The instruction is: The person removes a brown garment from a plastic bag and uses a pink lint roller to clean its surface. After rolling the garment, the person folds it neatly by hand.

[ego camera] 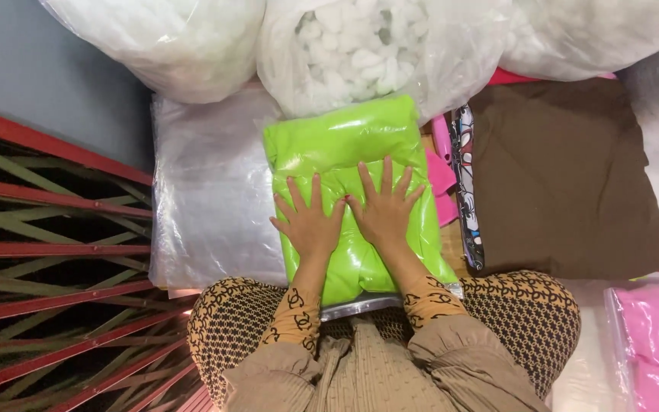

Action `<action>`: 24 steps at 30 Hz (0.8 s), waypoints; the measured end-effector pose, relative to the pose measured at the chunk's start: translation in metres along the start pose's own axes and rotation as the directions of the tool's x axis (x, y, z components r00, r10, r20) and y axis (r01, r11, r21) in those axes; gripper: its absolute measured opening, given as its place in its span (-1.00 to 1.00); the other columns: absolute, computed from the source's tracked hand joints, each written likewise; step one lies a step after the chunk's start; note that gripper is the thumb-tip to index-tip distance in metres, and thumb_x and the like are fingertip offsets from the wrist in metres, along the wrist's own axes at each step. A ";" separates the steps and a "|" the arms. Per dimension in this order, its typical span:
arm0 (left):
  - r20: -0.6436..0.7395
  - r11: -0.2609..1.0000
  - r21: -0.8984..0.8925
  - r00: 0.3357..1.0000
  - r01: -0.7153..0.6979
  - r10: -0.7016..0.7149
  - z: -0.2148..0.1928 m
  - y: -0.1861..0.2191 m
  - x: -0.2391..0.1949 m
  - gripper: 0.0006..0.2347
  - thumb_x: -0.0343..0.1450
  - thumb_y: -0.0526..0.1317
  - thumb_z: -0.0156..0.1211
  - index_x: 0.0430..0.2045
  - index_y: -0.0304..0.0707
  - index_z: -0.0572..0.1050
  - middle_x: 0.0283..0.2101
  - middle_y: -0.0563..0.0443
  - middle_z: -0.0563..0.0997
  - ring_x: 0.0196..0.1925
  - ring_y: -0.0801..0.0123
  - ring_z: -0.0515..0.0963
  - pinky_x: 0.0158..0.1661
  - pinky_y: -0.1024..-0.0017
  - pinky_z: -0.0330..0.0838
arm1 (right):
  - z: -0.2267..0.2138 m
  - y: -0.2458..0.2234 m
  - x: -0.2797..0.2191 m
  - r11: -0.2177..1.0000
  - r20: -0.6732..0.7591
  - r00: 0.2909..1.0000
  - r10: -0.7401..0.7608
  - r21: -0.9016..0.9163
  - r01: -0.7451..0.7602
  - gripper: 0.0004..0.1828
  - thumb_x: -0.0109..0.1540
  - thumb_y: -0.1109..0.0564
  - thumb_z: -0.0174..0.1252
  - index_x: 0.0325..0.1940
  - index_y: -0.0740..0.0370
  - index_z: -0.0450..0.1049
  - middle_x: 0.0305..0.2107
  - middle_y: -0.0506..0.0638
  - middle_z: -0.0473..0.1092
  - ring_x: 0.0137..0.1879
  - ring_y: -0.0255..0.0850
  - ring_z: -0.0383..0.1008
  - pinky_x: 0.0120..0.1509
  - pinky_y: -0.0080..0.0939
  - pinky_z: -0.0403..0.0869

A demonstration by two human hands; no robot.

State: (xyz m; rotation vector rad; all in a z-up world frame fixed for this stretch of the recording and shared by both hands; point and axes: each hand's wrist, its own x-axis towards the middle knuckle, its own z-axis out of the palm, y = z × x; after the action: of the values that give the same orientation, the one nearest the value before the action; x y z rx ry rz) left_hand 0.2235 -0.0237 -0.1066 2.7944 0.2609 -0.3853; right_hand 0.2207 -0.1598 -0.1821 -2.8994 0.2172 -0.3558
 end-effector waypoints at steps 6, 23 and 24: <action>-0.018 0.996 -0.092 1.000 0.005 -0.007 -0.020 -0.015 0.013 -0.44 0.43 0.38 -0.13 0.30 0.33 0.35 0.53 -0.08 0.05 0.56 -0.27 -0.13 0.31 -0.42 -0.16 | -0.040 0.021 0.034 0.896 0.393 0.901 0.186 0.309 -0.320 -0.39 0.38 -0.42 -0.27 0.52 -0.49 0.15 0.55 -0.16 -0.10 0.59 0.38 -0.19 0.51 0.63 -0.29; 0.031 0.992 -0.118 0.999 -0.038 0.041 -0.028 -0.024 -0.008 -0.39 0.49 0.27 -0.12 0.47 0.21 0.08 0.56 -0.21 -0.12 0.57 -0.30 -0.22 0.38 -0.36 -0.23 | -0.098 0.015 -0.001 0.969 0.332 0.941 0.072 0.199 -0.144 -0.34 0.39 -0.35 -0.18 0.57 -0.22 0.12 0.53 0.18 -0.08 0.59 0.39 -0.22 0.53 0.54 -0.16; 0.067 0.995 -0.096 0.998 -0.008 0.014 -0.006 -0.034 -0.021 -0.39 0.50 0.27 -0.17 0.48 0.20 0.06 0.56 -0.23 -0.11 0.57 -0.30 -0.24 0.38 -0.37 -0.26 | -0.087 0.017 -0.027 0.978 0.372 0.925 0.081 0.151 -0.147 -0.32 0.38 -0.37 -0.18 0.57 -0.25 0.10 0.53 0.20 -0.10 0.59 0.40 -0.23 0.52 0.57 -0.21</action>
State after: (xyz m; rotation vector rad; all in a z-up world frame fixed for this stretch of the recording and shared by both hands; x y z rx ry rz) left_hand 0.1974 0.0076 -0.1042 2.6825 0.2421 -0.4515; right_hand 0.1706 -0.1886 -0.1093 -2.6960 0.2752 0.1781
